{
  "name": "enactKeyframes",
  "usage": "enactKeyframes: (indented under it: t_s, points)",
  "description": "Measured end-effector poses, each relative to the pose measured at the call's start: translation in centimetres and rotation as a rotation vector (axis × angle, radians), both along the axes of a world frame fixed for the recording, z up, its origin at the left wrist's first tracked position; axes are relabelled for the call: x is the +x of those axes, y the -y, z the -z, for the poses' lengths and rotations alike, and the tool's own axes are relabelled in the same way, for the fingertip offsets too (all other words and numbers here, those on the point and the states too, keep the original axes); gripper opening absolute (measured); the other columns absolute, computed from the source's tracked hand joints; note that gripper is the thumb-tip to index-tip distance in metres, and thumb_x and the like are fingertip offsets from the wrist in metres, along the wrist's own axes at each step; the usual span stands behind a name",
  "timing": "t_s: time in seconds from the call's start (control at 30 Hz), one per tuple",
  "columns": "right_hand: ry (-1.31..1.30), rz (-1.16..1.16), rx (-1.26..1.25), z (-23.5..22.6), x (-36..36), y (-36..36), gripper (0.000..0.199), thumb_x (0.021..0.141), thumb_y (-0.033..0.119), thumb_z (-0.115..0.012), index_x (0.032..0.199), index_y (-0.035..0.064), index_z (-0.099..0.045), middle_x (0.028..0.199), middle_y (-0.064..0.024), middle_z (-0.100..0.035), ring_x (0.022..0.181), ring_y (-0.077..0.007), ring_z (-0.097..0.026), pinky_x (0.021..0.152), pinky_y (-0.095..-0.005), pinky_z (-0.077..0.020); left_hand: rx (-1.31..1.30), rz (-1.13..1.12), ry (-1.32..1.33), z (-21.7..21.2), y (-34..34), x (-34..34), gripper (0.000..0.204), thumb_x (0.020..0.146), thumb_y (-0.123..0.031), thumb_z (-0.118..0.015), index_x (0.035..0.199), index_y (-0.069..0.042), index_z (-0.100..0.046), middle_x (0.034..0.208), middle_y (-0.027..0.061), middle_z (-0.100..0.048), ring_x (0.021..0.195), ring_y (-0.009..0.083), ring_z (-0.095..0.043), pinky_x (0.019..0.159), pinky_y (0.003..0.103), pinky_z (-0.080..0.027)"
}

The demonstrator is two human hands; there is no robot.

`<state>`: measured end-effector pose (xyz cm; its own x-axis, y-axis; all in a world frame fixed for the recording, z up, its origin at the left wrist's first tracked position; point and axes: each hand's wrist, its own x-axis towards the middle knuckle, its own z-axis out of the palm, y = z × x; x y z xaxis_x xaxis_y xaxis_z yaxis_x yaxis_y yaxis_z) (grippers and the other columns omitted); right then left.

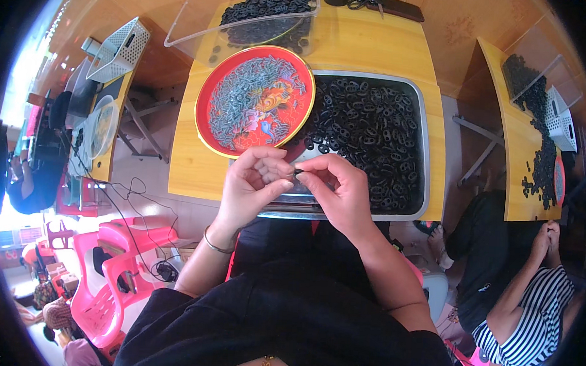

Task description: The person assembles cord lock toggles by picking up springs from a round dish and plastic components from a metal tray and fitting them together by hand.

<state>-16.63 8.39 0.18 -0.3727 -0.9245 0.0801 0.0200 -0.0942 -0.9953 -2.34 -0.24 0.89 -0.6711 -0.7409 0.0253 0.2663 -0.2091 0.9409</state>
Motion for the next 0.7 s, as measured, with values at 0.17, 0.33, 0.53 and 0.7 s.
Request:
enactKeyframes:
  t_s: [0.17, 0.33, 0.53, 0.7]
  points:
    - [-0.009, 0.014, -0.038, -0.1, -0.1, -0.1, 0.014, 0.078, -0.004, -0.061, 0.092, -0.0001, -0.061, 0.084, -0.0059, -0.060, 0.074, -0.0086, -0.059, 0.065, -0.0210, -0.0467, -0.032, 0.095, 0.108, 0.2, 0.2, 0.7, 0.013, 0.083, 0.000, -0.059, 0.095, 0.002, -0.055, 0.083, 0.0039, -0.061, 0.080, 0.0079, -0.058, 0.072, 0.020, -0.046]
    - [-0.072, 0.026, -0.053, 0.2, -0.1, -0.1, 0.014, 0.078, -0.005, -0.061, 0.091, -0.0002, -0.062, 0.083, -0.0056, -0.059, 0.073, -0.0091, -0.059, 0.065, -0.0207, -0.0466, -0.040, 0.070, 0.181, 0.0, -0.1, 0.3, 0.006, 0.084, -0.004, -0.059, 0.087, 0.002, -0.058, 0.077, 0.0013, -0.061, 0.071, 0.0038, -0.055, 0.063, 0.017, -0.044]
    - [-0.140, 0.033, -0.064, 0.3, 0.0, -0.1, 0.014, 0.077, -0.005, -0.062, 0.089, -0.0002, -0.062, 0.082, -0.0062, -0.059, 0.072, -0.0095, -0.059, 0.064, -0.0209, -0.0467, -0.088, 0.009, 0.190, 0.6, -0.3, 0.1, 0.004, 0.082, -0.002, -0.061, 0.085, 0.001, -0.058, 0.075, 0.0000, -0.061, 0.068, 0.0018, -0.054, 0.058, 0.016, -0.043]
    - [-0.027, -0.013, 0.010, 0.5, 0.0, -0.1, 0.011, 0.079, -0.001, -0.062, 0.090, -0.0001, -0.061, 0.081, -0.0042, -0.061, 0.072, -0.0071, -0.058, 0.064, -0.0199, -0.0462, -0.296, -0.051, 0.285, 1.4, -0.1, 0.3, 0.006, 0.078, 0.001, -0.063, 0.083, 0.000, -0.061, 0.074, 0.0014, -0.061, 0.065, 0.0035, -0.055, 0.055, 0.017, -0.044]
